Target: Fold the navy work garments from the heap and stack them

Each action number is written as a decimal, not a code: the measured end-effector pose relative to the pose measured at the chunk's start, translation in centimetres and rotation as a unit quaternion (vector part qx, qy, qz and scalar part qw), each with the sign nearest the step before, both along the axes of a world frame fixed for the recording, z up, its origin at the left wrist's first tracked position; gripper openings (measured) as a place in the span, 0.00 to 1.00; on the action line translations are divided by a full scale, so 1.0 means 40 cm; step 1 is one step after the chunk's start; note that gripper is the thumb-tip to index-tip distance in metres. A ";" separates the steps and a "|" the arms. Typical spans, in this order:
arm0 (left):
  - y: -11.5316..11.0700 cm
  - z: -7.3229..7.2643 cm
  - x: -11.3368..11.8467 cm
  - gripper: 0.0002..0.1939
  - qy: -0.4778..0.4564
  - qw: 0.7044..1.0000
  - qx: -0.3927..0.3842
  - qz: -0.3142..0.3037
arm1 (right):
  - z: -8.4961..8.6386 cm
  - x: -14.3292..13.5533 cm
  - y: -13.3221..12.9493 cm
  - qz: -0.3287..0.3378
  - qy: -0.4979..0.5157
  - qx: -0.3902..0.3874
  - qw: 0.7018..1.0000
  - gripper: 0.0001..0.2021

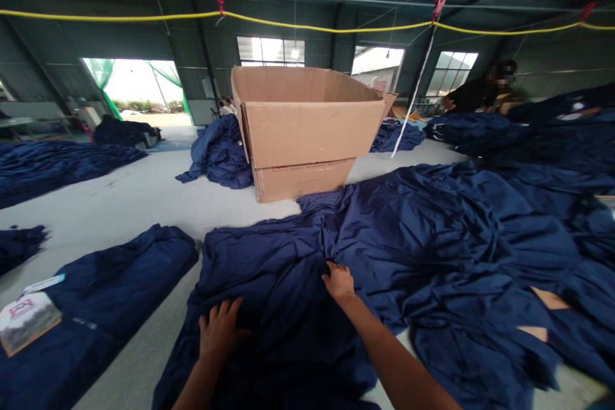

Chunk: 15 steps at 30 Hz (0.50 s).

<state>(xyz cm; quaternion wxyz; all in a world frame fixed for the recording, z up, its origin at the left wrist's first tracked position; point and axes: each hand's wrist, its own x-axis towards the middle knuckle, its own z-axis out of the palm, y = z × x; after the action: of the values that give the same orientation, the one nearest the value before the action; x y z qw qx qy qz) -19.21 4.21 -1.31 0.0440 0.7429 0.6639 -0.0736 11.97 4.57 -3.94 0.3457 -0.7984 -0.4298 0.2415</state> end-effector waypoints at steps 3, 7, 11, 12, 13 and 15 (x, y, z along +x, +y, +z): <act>-0.012 -0.032 0.006 0.41 -0.007 0.999 -0.044 0.011 | -0.001 -0.023 -0.002 0.005 -0.084 -0.044 0.995 0.20; -0.014 -0.063 -0.008 0.45 -0.023 0.999 -0.044 0.002 | -0.004 -0.033 -0.002 0.025 -0.124 -0.070 0.990 0.18; -0.012 -0.096 -0.032 0.43 -0.041 0.998 -0.044 0.002 | 0.009 0.005 0.004 0.046 -0.084 -0.069 0.993 0.13; -0.010 -0.103 -0.040 0.42 -0.046 0.998 -0.045 0.002 | 0.016 0.023 0.003 0.049 -0.074 -0.057 0.994 0.11; -0.007 -0.107 -0.048 0.41 -0.053 0.997 -0.048 -0.001 | 0.023 0.045 0.001 0.048 -0.065 -0.044 0.996 0.11; 0.001 -0.104 -0.058 0.39 -0.060 0.996 -0.067 -0.007 | 0.040 0.092 -0.010 0.040 -0.053 -0.018 0.998 0.12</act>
<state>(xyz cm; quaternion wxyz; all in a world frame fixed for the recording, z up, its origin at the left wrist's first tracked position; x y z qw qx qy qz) -21.54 4.24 -5.47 0.1323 0.7458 0.6487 -0.0736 15.66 4.19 -2.34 0.2978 -0.7983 -0.4747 0.2208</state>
